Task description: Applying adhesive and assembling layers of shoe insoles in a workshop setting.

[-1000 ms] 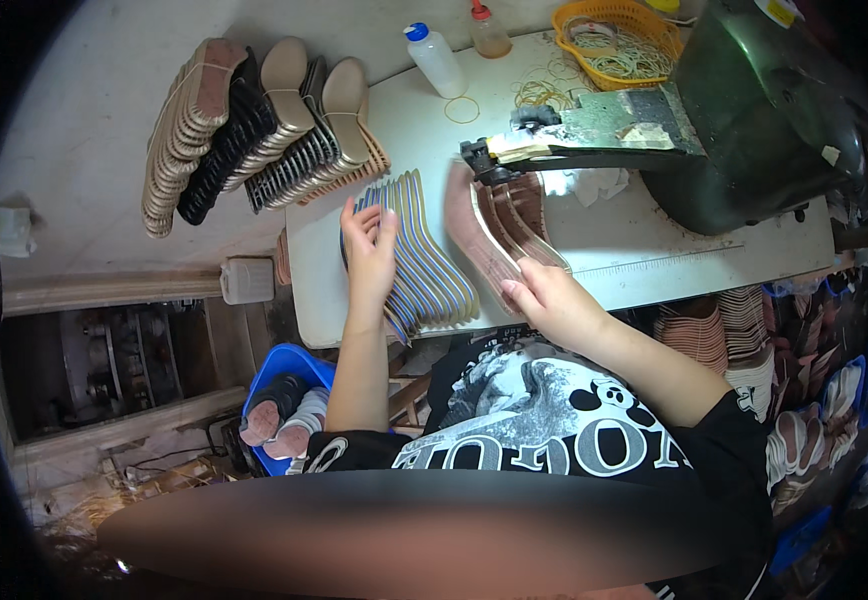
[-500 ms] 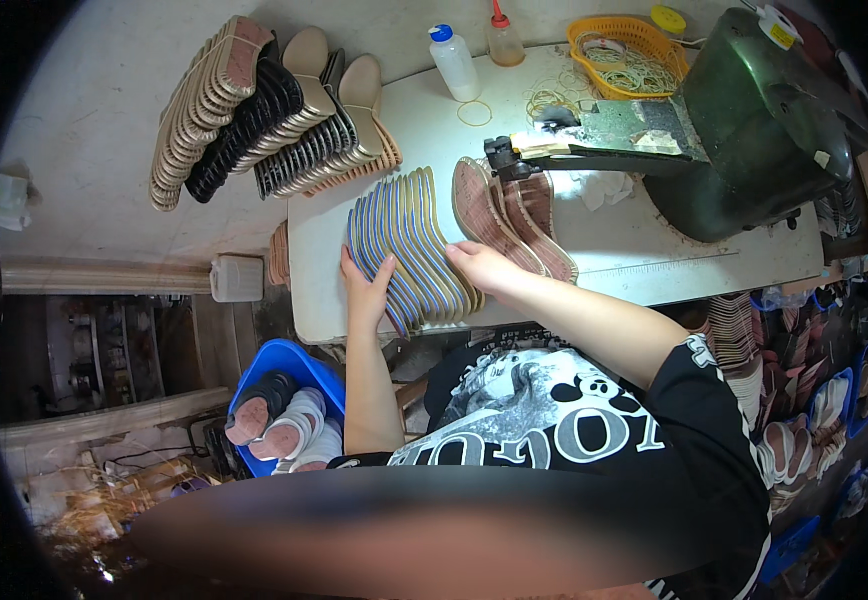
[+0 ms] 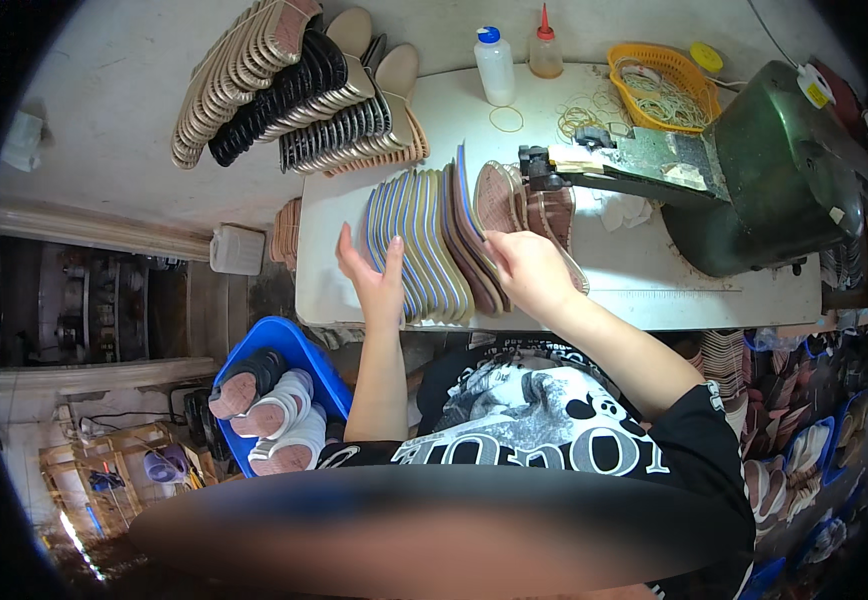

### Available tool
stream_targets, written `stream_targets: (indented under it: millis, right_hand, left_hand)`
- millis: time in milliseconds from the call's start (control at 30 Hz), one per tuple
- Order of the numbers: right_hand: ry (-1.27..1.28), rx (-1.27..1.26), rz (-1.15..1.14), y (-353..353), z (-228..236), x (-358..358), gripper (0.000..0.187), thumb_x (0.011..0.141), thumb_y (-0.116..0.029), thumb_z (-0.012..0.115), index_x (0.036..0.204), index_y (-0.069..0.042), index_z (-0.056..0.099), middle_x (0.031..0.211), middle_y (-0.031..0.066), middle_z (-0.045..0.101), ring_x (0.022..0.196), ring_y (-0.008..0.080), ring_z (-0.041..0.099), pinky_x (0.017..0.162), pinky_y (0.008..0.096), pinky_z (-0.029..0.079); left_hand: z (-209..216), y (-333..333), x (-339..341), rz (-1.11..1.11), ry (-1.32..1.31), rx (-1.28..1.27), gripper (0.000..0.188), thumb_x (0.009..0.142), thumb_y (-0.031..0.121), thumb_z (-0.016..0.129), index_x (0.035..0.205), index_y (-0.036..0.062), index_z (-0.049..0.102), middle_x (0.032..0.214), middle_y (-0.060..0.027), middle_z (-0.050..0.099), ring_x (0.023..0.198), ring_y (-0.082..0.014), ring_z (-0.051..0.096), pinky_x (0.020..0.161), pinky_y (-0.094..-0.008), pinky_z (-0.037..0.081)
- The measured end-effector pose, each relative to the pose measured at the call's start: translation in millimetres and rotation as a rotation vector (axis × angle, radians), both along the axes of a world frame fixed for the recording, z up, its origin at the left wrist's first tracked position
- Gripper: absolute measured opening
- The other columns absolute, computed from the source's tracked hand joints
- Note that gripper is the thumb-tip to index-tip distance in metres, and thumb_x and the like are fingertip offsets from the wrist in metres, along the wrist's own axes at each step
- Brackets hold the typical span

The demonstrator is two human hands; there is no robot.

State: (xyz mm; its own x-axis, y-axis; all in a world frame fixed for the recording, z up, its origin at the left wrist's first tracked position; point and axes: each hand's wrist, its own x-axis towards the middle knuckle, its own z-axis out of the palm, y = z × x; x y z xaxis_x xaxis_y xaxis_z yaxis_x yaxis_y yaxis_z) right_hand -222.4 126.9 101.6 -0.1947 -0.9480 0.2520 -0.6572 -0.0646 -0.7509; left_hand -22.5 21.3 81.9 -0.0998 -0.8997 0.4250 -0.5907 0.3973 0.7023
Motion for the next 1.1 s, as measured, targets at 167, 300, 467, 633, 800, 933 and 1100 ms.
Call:
stream_targets:
  millis: [167, 300, 467, 633, 800, 933, 1100]
  right_hand:
    - [-0.006, -0.223, 0.096, 23.0, 56.2, 3.7, 0.019, 0.086, -0.006, 0.060, 0.104, -0.003, 0.064, 0.077, 0.0144, 0.063, 0.074, 0.0315, 0.062, 0.068, 0.0388, 0.050]
    - [-0.382, -0.027, 0.349, 38.4, 67.0, 3.4, 0.020, 0.090, -0.015, 0.060, 0.102, 0.000, 0.066, 0.084, 0.0133, 0.067, 0.077, 0.0243, 0.064, 0.071, 0.0334, 0.050]
    - [-1.235, 0.177, 0.460, 39.2, 37.5, -20.5, 0.029, 0.086, -0.021, 0.069, 0.104, 0.001, 0.067, 0.093, 0.0069, 0.069, 0.086, 0.0136, 0.063, 0.079, 0.0293, 0.050]
    - [-1.160, 0.255, 0.538, 34.3, 51.3, -36.8, 0.033, 0.075, -0.007, 0.078, 0.105, 0.000, 0.066, 0.091, 0.0042, 0.069, 0.084, 0.0109, 0.062, 0.080, 0.0282, 0.051]
    - [-0.865, 0.384, 0.426, 38.1, 86.7, -47.9, 0.016, 0.084, -0.015, 0.069, 0.087, 0.001, 0.070, 0.074, 0.0055, 0.067, 0.066, 0.0094, 0.061, 0.062, 0.0265, 0.052]
    - [-0.340, 0.002, 0.060, 20.9, 83.1, -46.6, 0.019, 0.086, -0.015, 0.065, 0.086, 0.004, 0.069, 0.060, 0.0086, 0.060, 0.057, 0.0055, 0.052, 0.053, 0.0248, 0.043]
    - [-0.585, 0.134, 0.020, 25.8, 71.7, -76.5, 0.031, 0.093, -0.026, 0.059, 0.088, 0.003, 0.070, 0.072, 0.0046, 0.068, 0.064, 0.0102, 0.060, 0.061, 0.0264, 0.048]
  left_hand:
    - [1.8, 8.0, -20.9, -0.475, 0.814, 0.403, 0.073, 0.089, 0.032, 0.064, 0.141, -0.0010, 0.026, 0.140, -0.0174, 0.037, 0.128, -0.0299, 0.039, 0.108, -0.0437, 0.030]
    - [46.8, 24.3, -40.2, -0.687, 1.079, 0.692, 0.065, 0.089, 0.039, 0.063, 0.134, -0.0023, 0.041, 0.121, -0.0136, 0.057, 0.106, -0.0230, 0.059, 0.091, -0.0381, 0.048]
    - [76.1, 48.3, -66.7, -0.783, 1.180, 0.982, 0.056, 0.081, 0.029, 0.074, 0.120, -0.0037, 0.051, 0.104, -0.0095, 0.064, 0.090, -0.0161, 0.064, 0.078, -0.0293, 0.053]
    - [73.3, 60.6, -85.1, -0.789, 1.088, 0.996, 0.059, 0.080, 0.030, 0.075, 0.121, -0.0041, 0.050, 0.106, -0.0111, 0.062, 0.093, -0.0165, 0.062, 0.083, -0.0295, 0.050]
    - [80.9, 55.1, -97.9, -0.672, 1.042, 0.855, 0.053, 0.081, 0.026, 0.076, 0.117, -0.0027, 0.052, 0.105, -0.0112, 0.062, 0.092, -0.0167, 0.062, 0.084, -0.0291, 0.049]
    - [79.6, 41.1, -125.4, -0.440, 0.889, 0.396, 0.043, 0.085, 0.024, 0.072, 0.114, -0.0014, 0.053, 0.103, -0.0098, 0.064, 0.090, -0.0149, 0.061, 0.081, -0.0290, 0.049]
    - [82.7, 36.9, -134.8, -0.562, 0.859, 0.739, 0.043, 0.092, 0.017, 0.062, 0.127, -0.0031, 0.048, 0.118, -0.0110, 0.060, 0.103, -0.0163, 0.059, 0.090, -0.0279, 0.046]
